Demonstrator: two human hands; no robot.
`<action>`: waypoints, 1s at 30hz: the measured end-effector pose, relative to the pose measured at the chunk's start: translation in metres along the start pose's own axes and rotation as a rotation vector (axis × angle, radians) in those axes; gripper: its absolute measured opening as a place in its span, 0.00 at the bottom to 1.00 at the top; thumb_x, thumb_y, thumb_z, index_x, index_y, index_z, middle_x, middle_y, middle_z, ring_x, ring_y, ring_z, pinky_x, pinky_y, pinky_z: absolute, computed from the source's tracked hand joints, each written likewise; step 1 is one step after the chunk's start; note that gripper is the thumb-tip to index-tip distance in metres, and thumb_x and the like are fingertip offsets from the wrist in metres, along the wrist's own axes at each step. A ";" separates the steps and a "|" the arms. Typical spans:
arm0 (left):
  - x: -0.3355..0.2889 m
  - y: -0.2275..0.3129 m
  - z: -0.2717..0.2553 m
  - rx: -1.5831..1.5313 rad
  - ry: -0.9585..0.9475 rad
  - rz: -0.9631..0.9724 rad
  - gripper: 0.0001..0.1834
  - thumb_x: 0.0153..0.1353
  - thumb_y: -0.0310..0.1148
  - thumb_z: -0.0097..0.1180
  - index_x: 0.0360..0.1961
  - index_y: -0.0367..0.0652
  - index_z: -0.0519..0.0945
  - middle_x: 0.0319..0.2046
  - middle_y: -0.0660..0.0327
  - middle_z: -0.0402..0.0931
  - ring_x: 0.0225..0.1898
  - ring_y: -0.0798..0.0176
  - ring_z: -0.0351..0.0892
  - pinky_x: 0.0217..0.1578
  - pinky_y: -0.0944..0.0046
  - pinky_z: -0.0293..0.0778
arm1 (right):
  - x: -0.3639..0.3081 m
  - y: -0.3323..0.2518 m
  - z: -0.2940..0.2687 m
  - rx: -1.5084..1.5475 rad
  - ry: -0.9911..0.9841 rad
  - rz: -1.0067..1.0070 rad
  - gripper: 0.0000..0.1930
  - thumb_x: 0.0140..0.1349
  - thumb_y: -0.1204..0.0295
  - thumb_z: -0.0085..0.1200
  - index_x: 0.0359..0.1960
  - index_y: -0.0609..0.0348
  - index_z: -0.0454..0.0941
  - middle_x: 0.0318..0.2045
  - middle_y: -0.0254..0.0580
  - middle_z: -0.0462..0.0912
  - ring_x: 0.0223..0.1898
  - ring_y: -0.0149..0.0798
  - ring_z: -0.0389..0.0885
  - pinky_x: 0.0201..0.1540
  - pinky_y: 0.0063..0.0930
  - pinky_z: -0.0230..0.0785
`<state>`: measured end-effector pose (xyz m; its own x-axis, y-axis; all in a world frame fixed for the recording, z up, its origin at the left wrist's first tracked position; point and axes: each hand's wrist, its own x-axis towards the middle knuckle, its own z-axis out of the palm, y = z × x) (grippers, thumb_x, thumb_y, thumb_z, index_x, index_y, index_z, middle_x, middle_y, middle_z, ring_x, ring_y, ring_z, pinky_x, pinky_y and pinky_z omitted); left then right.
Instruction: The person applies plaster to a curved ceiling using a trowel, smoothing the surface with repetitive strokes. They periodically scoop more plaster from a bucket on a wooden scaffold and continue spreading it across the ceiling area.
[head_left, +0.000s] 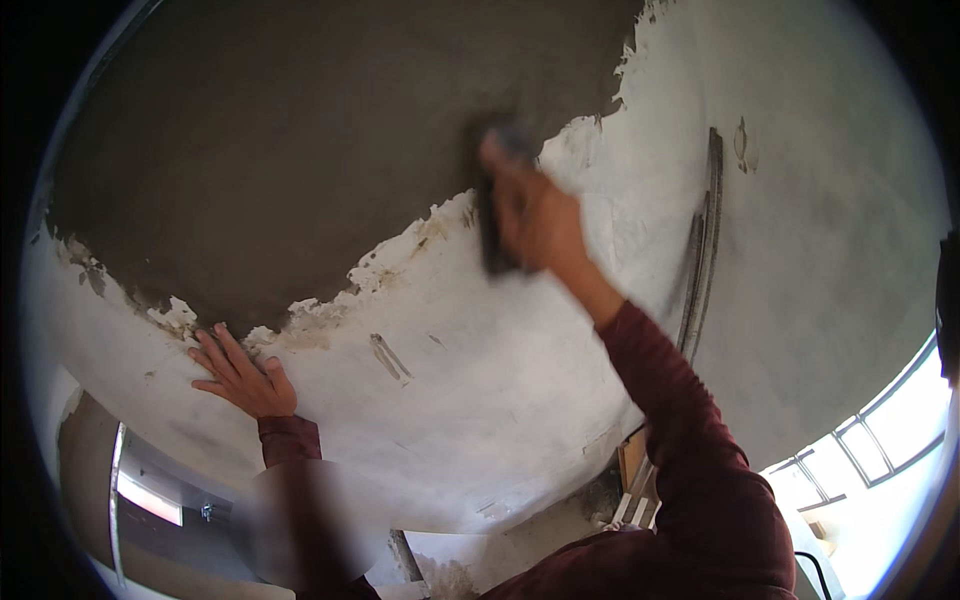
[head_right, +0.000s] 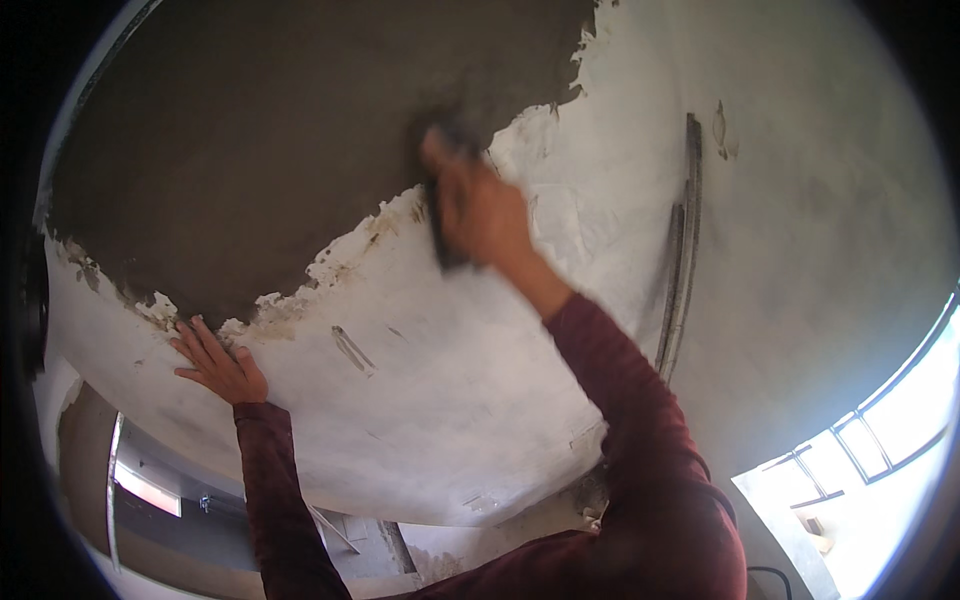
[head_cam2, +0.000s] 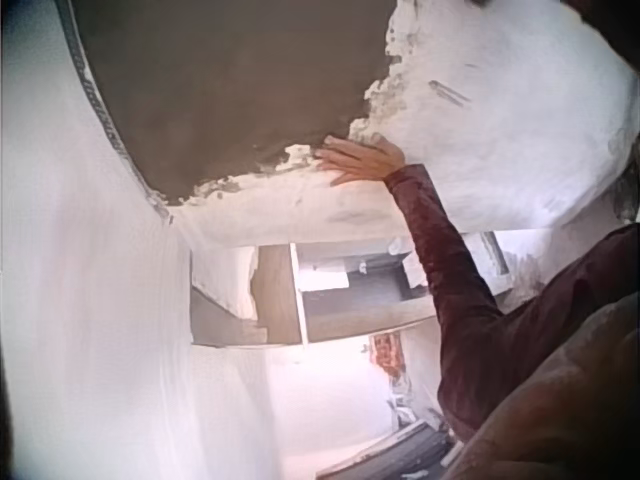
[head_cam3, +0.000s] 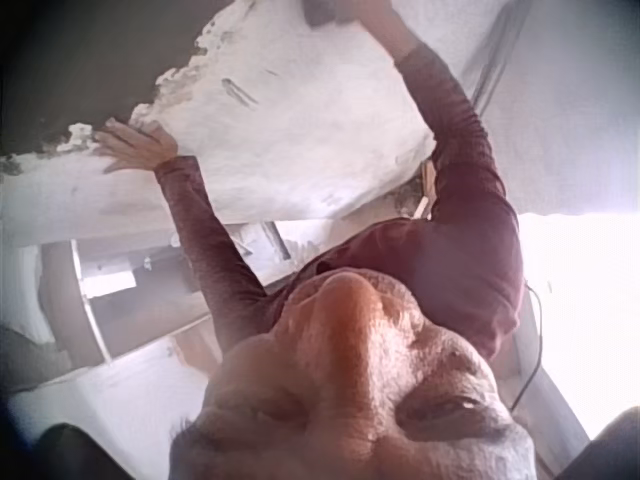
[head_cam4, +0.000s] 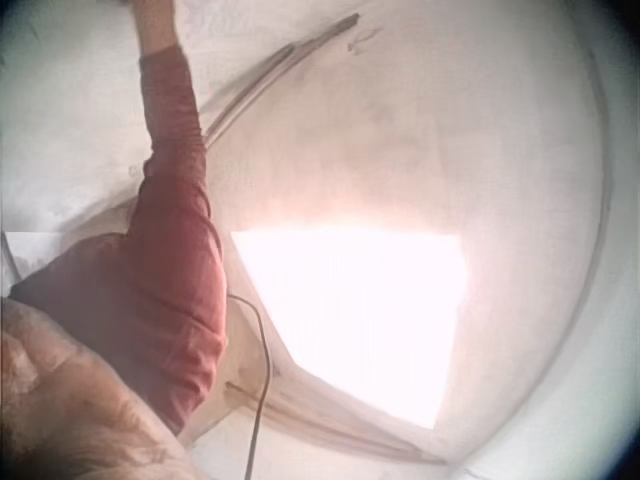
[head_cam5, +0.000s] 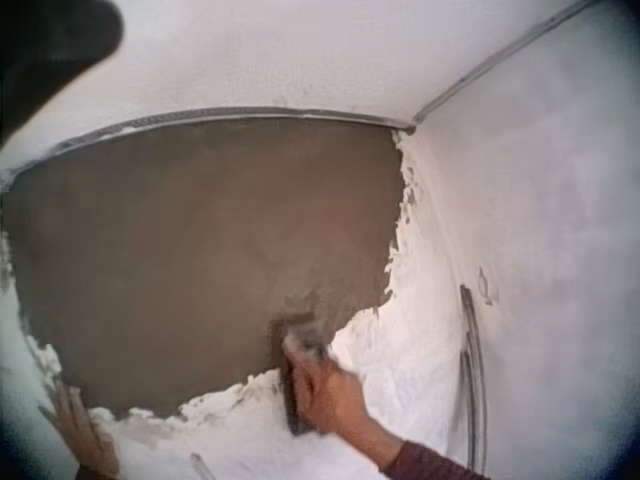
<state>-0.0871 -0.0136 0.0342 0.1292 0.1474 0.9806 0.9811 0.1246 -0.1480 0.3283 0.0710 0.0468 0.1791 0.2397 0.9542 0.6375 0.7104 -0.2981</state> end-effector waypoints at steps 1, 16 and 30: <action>0.002 -0.001 -0.003 -0.001 0.002 0.008 0.46 0.68 0.67 0.19 0.74 0.44 0.57 0.75 0.49 0.47 0.77 0.39 0.35 0.66 0.27 0.19 | -0.032 -0.008 0.010 -0.107 -0.148 -0.148 0.24 0.63 0.71 0.51 0.63 0.37 0.75 0.35 0.59 0.82 0.31 0.56 0.84 0.33 0.46 0.78; -0.003 -0.003 -0.007 -0.035 0.027 0.035 0.45 0.69 0.65 0.20 0.73 0.39 0.58 0.75 0.47 0.49 0.77 0.40 0.35 0.68 0.32 0.16 | 0.031 -0.035 -0.003 -0.081 -0.156 0.033 0.28 0.59 0.76 0.56 0.63 0.39 0.75 0.34 0.58 0.81 0.31 0.55 0.82 0.34 0.41 0.78; -0.001 -0.009 -0.004 -0.042 0.063 0.029 0.48 0.67 0.68 0.17 0.74 0.42 0.57 0.74 0.49 0.50 0.76 0.38 0.39 0.67 0.28 0.20 | -0.051 -0.050 0.022 -0.092 -0.191 -0.197 0.30 0.58 0.72 0.57 0.64 0.37 0.74 0.32 0.56 0.79 0.29 0.55 0.83 0.31 0.43 0.78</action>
<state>-0.0951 -0.0190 0.0354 0.1648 0.0881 0.9824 0.9819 0.0796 -0.1719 0.2709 0.0373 0.0128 -0.0942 0.2297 0.9687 0.7127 0.6950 -0.0955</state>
